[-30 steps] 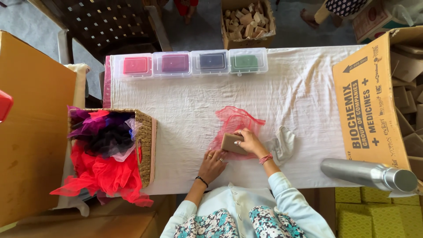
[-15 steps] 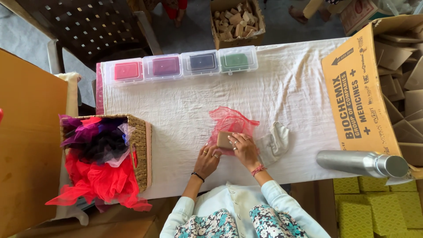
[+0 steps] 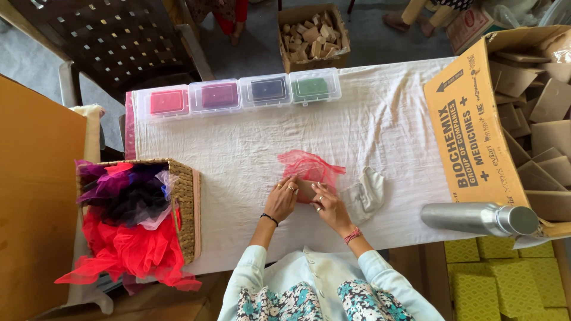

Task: The person wipes a small brown cardboard box with a white cloth, turning it to clean its surfaces. They then take a piece of red net fabric from a basket, lay it on the table, place the box on it, and fold the fabric around the box, gathering and tucking the ends to wrap it.

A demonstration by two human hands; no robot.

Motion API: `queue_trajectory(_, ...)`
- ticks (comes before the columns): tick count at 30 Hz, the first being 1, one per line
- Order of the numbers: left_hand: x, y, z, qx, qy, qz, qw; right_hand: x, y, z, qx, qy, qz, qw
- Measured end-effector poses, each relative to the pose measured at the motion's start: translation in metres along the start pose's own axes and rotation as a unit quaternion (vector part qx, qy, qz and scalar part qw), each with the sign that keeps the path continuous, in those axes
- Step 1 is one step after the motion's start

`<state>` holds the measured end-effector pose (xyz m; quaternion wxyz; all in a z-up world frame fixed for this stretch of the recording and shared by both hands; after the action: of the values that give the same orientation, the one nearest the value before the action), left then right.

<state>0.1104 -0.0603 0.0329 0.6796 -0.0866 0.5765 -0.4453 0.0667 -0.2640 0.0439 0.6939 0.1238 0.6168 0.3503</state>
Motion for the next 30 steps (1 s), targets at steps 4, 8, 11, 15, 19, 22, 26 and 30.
queue_trajectory(4, 0.009, 0.002, -0.002, -0.035, 0.02, -0.02, 0.999, -0.001, -0.005, -0.001, 0.036, -0.006, 0.075, 0.997)
queue_trajectory(8, 0.016, -0.003, -0.016, -0.032, -0.032, -0.006, 0.999, -0.006, 0.003, -0.002, 0.057, 0.006, 0.066, 0.996)
queue_trajectory(11, 0.015, -0.013, -0.038, -0.026, -0.045, -0.001, 0.999, -0.006, 0.008, -0.011, 0.042, 0.016, 0.058, 0.997)
queue_trajectory(15, 0.008, -0.017, -0.052, -0.04, -0.03, -0.014, 0.999, -0.014, 0.019, -0.015, -0.012, 0.022, 0.047, 0.999)
queue_trajectory(19, -0.005, -0.023, -0.049, -0.039, -0.05, -0.015, 0.998, -0.003, -0.005, -0.014, 0.064, 0.004, 0.157, 0.985)
queue_trajectory(22, 0.002, 0.001, -0.042, -0.104, -0.164, -0.046, 0.98, -0.004, -0.03, 0.001, 0.152, -0.172, 0.062, 0.971)
queue_trajectory(26, 0.03, 0.078, -0.02, -0.361, -0.243, -0.221, 0.873, -0.002, -0.08, 0.028, 0.181, -0.174, 0.109, 0.962)
queue_trajectory(30, 0.019, 0.098, 0.017, -0.473, -0.121, -0.228, 0.843, -0.033, -0.051, 0.063, 0.273, 0.126, 0.176, 0.937)
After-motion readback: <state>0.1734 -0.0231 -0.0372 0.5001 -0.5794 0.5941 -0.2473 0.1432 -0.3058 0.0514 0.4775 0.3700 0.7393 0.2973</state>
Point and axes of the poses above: each hand's wrist, its own z-axis towards the middle knuckle, its own x-axis out of the palm, y = z × x, the point moved 1 cm from there along z, towards the middle knuckle
